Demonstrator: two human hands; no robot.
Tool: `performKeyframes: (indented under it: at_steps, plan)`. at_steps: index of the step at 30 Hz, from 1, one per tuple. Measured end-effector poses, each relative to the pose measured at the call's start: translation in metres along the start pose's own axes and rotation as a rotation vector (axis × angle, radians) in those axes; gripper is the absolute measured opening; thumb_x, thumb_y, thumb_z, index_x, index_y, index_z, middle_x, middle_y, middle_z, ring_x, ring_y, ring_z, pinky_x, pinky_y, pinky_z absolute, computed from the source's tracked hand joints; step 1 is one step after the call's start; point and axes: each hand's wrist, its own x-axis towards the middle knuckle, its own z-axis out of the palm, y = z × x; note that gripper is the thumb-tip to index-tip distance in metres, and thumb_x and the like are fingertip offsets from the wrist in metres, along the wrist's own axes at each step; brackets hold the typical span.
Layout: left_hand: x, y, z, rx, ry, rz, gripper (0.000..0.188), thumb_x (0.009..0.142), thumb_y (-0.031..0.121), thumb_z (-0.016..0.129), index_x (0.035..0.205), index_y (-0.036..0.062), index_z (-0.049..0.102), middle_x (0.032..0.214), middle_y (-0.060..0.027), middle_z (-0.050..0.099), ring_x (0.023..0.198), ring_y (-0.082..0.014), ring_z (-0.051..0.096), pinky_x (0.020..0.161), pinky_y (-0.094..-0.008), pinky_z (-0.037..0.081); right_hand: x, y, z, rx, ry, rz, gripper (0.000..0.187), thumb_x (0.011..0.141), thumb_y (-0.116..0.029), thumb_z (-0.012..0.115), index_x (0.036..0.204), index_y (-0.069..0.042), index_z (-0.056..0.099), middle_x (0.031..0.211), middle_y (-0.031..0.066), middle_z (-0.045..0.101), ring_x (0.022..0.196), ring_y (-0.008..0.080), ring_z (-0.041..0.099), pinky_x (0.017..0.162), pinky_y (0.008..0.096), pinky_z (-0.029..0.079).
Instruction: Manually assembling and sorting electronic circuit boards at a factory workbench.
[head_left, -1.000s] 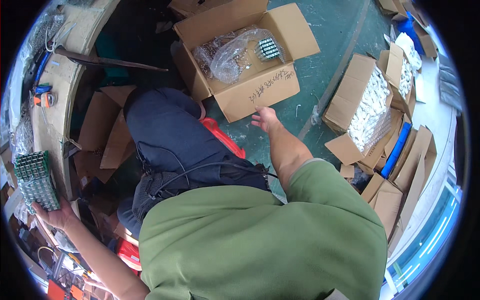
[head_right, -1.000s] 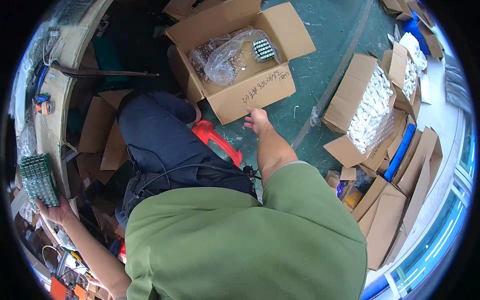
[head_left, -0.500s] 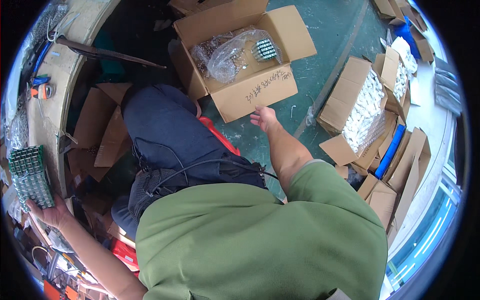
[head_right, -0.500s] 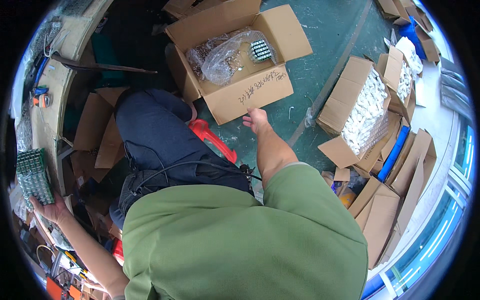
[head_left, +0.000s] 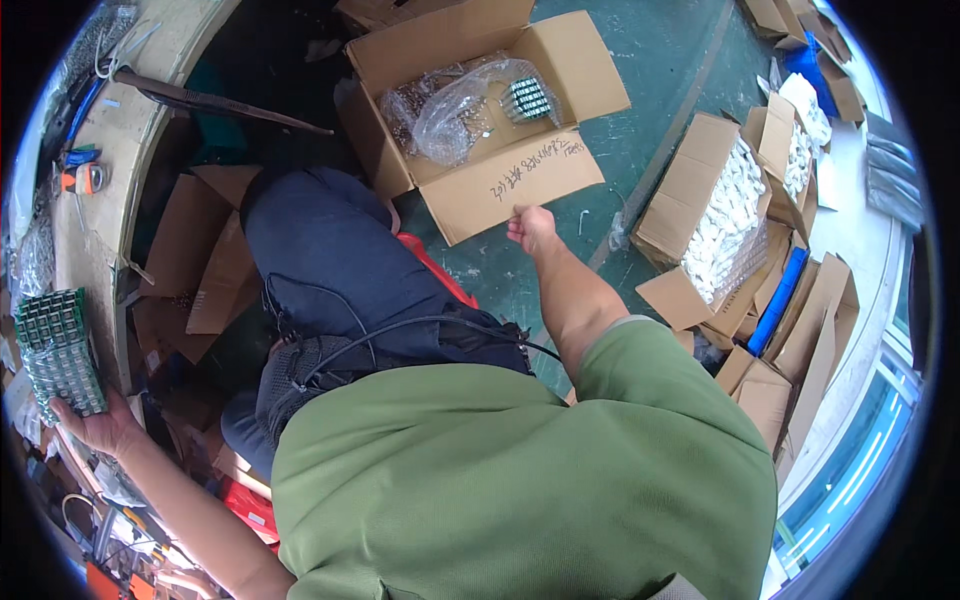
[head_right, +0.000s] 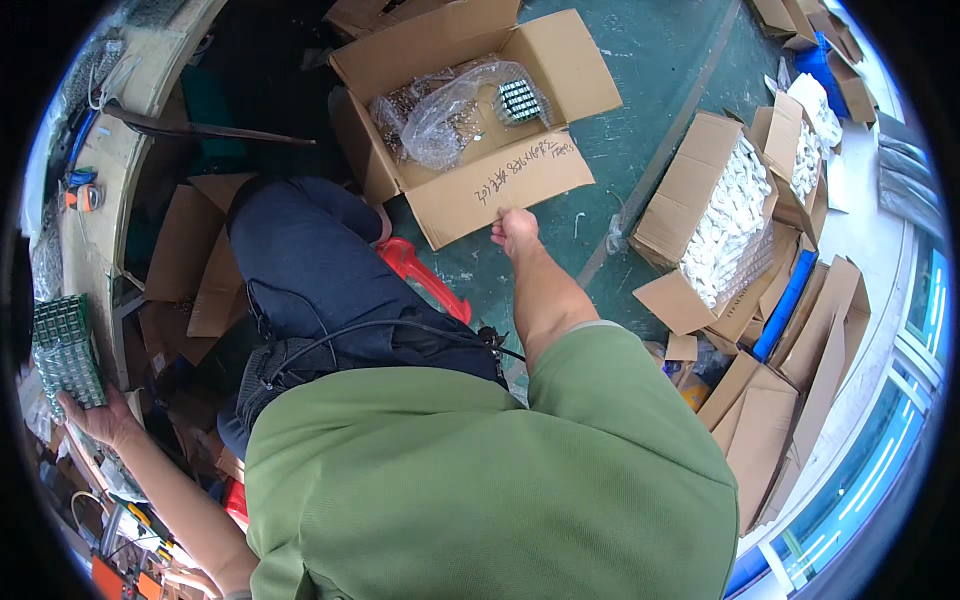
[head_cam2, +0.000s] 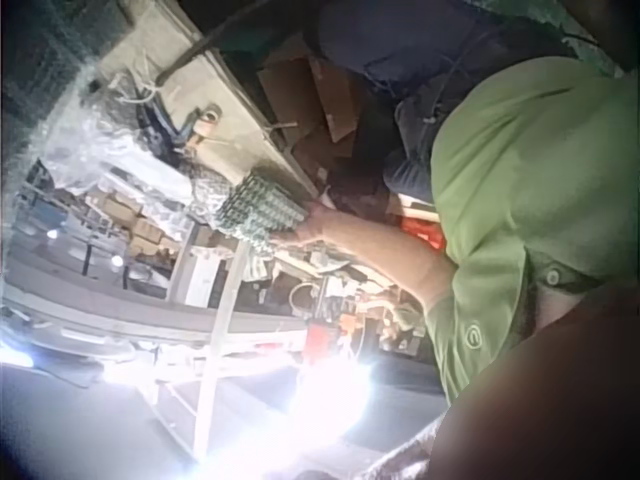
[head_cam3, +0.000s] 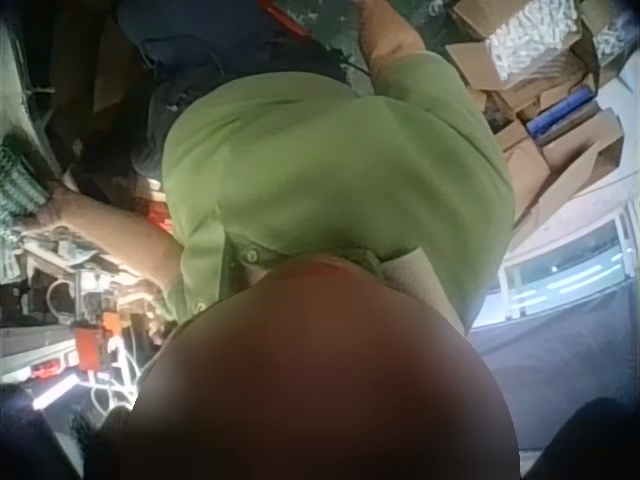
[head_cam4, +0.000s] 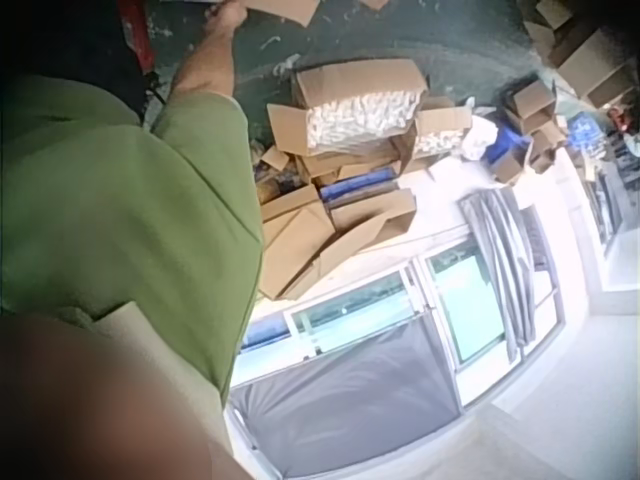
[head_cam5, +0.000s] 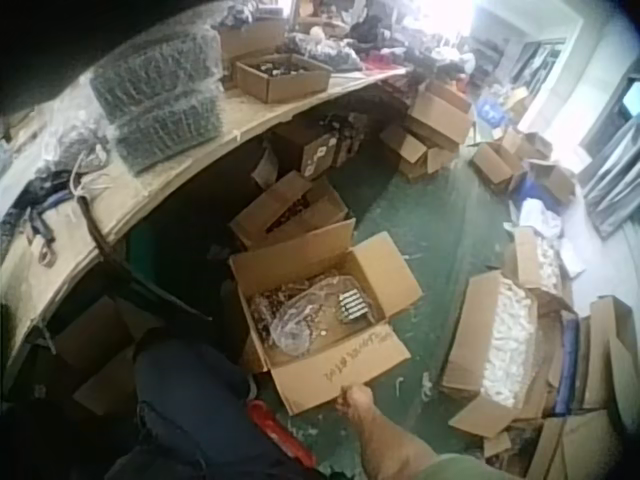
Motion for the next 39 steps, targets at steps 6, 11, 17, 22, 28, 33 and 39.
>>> performKeyframes:
  at_steps: [6, 11, 17, 22, 28, 33, 39]
  plan:
    - [0.003, 0.002, -0.007, 0.004, 0.026, -0.006, 0.052, 0.097, 0.034, 0.068, 0.142, 0.0091, 0.060, 0.133, -0.0117, 0.071, 0.125, -0.0319, 0.068, 0.111, -0.0463, 0.051, -0.004, -0.002, 0.003, -0.026, -0.008, -0.018, 0.028, 0.093, -0.029, 0.065, 0.094, -0.002, 0.071, 0.087, 0.0144, 0.069, 0.075, 0.0339, 0.064, 0.068, 0.0427, 0.055]
    - [0.003, 0.001, -0.007, 0.013, 0.014, -0.003, 0.052, 0.097, 0.035, 0.069, 0.141, 0.0090, 0.060, 0.133, -0.0118, 0.072, 0.124, -0.0321, 0.068, 0.111, -0.0463, 0.051, -0.004, -0.004, 0.003, -0.046, -0.010, -0.032, 0.028, 0.093, -0.029, 0.064, 0.094, -0.002, 0.072, 0.088, 0.0146, 0.070, 0.075, 0.0344, 0.064, 0.069, 0.0430, 0.055]
    - [0.001, 0.001, -0.005, 0.014, 0.009, 0.002, 0.053, 0.097, 0.036, 0.069, 0.142, 0.0090, 0.059, 0.133, -0.0119, 0.071, 0.125, -0.0324, 0.068, 0.111, -0.0463, 0.051, -0.006, -0.005, 0.003, -0.076, -0.014, -0.049, 0.028, 0.093, -0.028, 0.064, 0.093, -0.002, 0.072, 0.088, 0.0148, 0.070, 0.075, 0.0350, 0.064, 0.069, 0.0434, 0.055]
    - [-0.002, 0.001, -0.003, 0.009, -0.003, -0.002, 0.054, 0.097, 0.036, 0.069, 0.143, 0.0092, 0.058, 0.134, -0.0119, 0.071, 0.125, -0.0327, 0.068, 0.110, -0.0462, 0.052, -0.006, -0.007, 0.002, -0.101, -0.015, -0.066, 0.028, 0.093, -0.028, 0.063, 0.093, -0.002, 0.072, 0.088, 0.0150, 0.070, 0.076, 0.0355, 0.065, 0.069, 0.0437, 0.055]
    - [-0.008, 0.001, 0.005, 0.038, 0.053, 0.012, 0.054, 0.097, 0.036, 0.069, 0.143, 0.0098, 0.058, 0.135, -0.0120, 0.070, 0.125, -0.0326, 0.068, 0.110, -0.0467, 0.053, -0.008, -0.005, 0.001, -0.130, -0.015, -0.085, 0.028, 0.093, -0.028, 0.063, 0.092, -0.002, 0.072, 0.088, 0.0153, 0.071, 0.076, 0.0361, 0.065, 0.069, 0.0440, 0.055]
    - [-0.003, 0.001, -0.006, 0.024, 0.026, 0.008, 0.053, 0.098, 0.036, 0.068, 0.143, 0.0103, 0.058, 0.135, -0.0117, 0.070, 0.125, -0.0323, 0.068, 0.109, -0.0467, 0.053, -0.009, -0.004, 0.000, -0.157, -0.014, -0.104, 0.028, 0.093, -0.028, 0.063, 0.092, -0.002, 0.072, 0.088, 0.0154, 0.071, 0.076, 0.0366, 0.065, 0.069, 0.0443, 0.055]
    - [0.003, -0.003, -0.015, -0.006, 0.000, -0.009, 0.052, 0.098, 0.035, 0.067, 0.143, 0.0102, 0.058, 0.134, -0.0109, 0.071, 0.124, -0.0318, 0.068, 0.109, -0.0458, 0.053, -0.009, -0.006, 0.001, -0.190, -0.013, -0.123, 0.027, 0.092, -0.027, 0.062, 0.092, -0.002, 0.072, 0.089, 0.0157, 0.071, 0.076, 0.0372, 0.065, 0.070, 0.0447, 0.055]
